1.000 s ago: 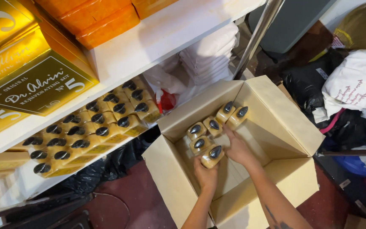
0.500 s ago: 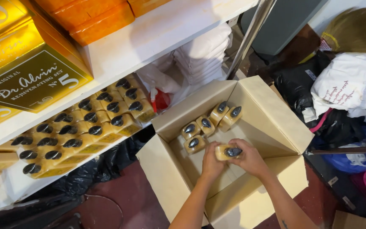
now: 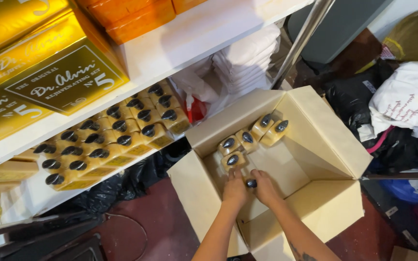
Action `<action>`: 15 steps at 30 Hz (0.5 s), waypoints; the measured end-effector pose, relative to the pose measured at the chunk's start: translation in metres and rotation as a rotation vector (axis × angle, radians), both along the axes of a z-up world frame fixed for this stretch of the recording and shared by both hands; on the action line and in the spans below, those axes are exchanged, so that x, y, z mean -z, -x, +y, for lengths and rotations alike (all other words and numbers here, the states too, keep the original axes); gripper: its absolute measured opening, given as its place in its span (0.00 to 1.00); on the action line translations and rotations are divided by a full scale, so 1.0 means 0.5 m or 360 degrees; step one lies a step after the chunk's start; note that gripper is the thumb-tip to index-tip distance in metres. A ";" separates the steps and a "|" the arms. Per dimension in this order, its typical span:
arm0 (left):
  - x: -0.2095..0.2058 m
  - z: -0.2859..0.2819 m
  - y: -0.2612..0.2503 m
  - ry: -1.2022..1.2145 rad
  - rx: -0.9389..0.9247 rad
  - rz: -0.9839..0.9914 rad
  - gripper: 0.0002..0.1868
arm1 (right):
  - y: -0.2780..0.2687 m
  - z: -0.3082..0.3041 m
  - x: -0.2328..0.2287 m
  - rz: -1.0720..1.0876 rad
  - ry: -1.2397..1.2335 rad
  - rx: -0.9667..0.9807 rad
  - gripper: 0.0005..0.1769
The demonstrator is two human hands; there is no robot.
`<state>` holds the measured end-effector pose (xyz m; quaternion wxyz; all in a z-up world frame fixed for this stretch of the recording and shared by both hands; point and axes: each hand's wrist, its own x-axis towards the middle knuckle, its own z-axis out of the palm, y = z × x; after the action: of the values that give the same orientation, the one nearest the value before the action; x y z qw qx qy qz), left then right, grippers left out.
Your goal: Transferring bottles of beauty product from a stockroom shelf into a cardboard box for packing.
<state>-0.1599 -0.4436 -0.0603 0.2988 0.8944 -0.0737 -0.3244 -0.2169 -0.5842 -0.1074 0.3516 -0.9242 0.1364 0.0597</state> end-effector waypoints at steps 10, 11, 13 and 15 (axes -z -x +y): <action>-0.014 -0.001 0.015 -0.0126 0.0300 -0.0163 0.39 | -0.017 0.023 -0.167 0.0222 0.0108 -0.0096 0.47; -0.023 -0.003 0.014 -0.0122 0.0319 -0.0221 0.35 | -0.014 0.025 -0.171 0.0206 0.0146 -0.0104 0.50; -0.053 -0.002 0.011 -0.0112 0.0347 -0.0284 0.31 | -0.009 0.031 -0.189 0.0188 0.0190 -0.0104 0.52; -0.097 0.007 0.006 -0.0065 0.0398 -0.0404 0.37 | -0.007 0.043 -0.217 0.0257 0.0261 -0.0071 0.56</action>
<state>-0.1629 -0.4402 -0.0119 0.2261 0.9180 -0.2147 -0.2450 -0.2136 -0.5629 0.0013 0.2613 -0.9449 0.1481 0.1304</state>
